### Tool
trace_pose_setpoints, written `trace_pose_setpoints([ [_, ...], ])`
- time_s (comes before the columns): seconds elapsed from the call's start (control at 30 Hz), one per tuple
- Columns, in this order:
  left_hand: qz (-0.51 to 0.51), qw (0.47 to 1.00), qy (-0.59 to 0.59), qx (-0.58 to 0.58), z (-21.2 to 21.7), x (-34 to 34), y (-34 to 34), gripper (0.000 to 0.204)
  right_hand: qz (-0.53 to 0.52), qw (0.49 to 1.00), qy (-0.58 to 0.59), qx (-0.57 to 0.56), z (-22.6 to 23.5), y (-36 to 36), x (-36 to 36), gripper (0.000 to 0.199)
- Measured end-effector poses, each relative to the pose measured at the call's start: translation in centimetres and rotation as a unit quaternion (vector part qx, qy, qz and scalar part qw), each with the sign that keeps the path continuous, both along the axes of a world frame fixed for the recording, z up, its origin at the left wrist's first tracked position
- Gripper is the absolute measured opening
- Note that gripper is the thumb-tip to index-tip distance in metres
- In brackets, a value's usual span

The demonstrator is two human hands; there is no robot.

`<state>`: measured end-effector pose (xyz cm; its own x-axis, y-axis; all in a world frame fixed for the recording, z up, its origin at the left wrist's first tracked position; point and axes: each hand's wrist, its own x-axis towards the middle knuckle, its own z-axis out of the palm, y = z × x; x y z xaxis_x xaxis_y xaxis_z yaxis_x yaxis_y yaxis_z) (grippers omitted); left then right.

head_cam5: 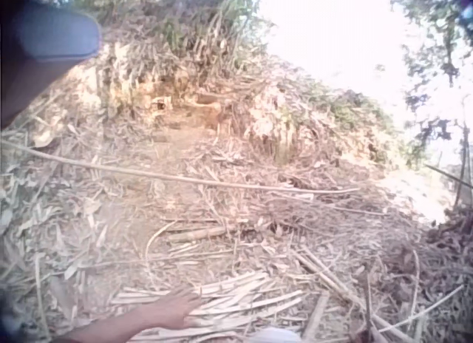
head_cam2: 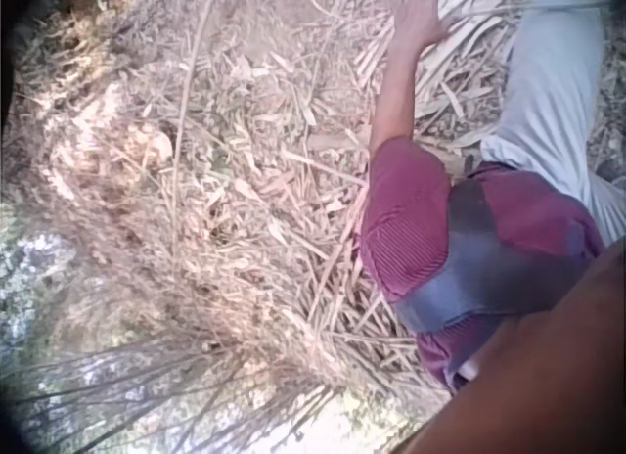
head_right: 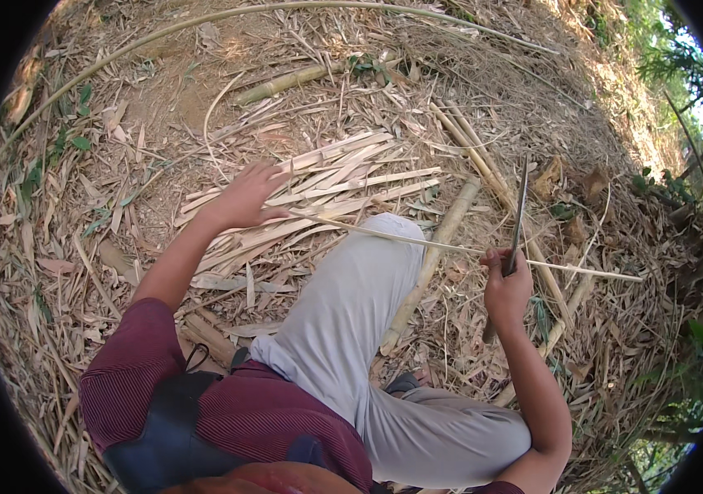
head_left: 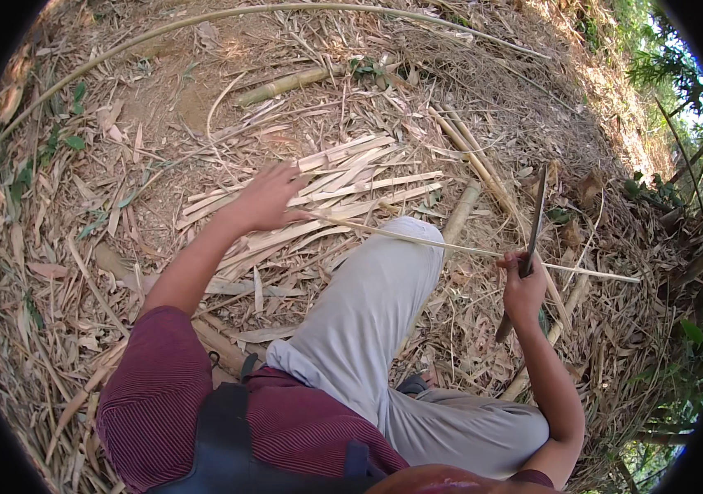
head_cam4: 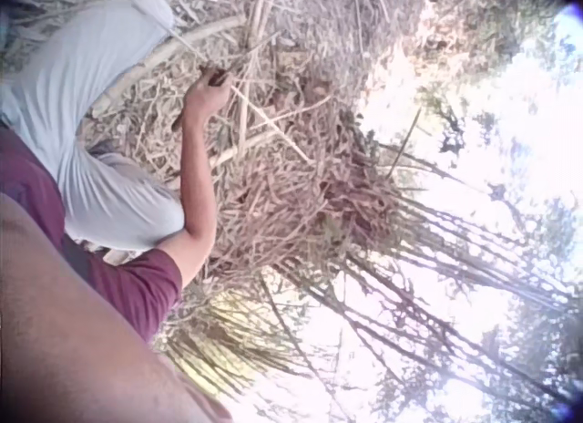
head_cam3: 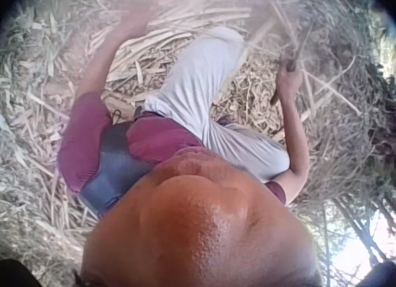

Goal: The person shaves a thin bamboo strip with a machete while sitting on the ground among bamboo debris.

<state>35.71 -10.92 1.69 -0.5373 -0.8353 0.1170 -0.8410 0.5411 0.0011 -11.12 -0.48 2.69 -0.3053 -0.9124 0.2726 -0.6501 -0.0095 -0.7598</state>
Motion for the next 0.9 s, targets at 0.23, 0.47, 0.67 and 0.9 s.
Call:
trace_pose_setpoints([
  [0.23, -0.193, 0.942, 0.230, 0.150, 4.3, -15.6, 2.6, 0.056, 0.038, 0.998, 0.033, -0.045, 3.2, 0.5, 2.0, 0.017],
  [0.47, -0.205, 0.770, 0.302, 0.523, 3.5, -19.1, 0.7, 0.042, 0.107, 0.985, -0.062, -0.116, 4.2, 1.3, 2.7, 0.013],
  [0.67, -0.091, 0.635, 0.444, 0.626, 4.7, -22.2, 2.3, 0.029, 0.038, 0.986, -0.012, -0.160, 5.3, 1.9, 1.0, 0.033],
  [0.9, -0.002, 0.598, 0.556, 0.577, 4.1, -26.6, 5.0, 0.027, -0.019, 0.996, 0.055, -0.069, 5.0, 2.7, -0.6, 0.032],
])
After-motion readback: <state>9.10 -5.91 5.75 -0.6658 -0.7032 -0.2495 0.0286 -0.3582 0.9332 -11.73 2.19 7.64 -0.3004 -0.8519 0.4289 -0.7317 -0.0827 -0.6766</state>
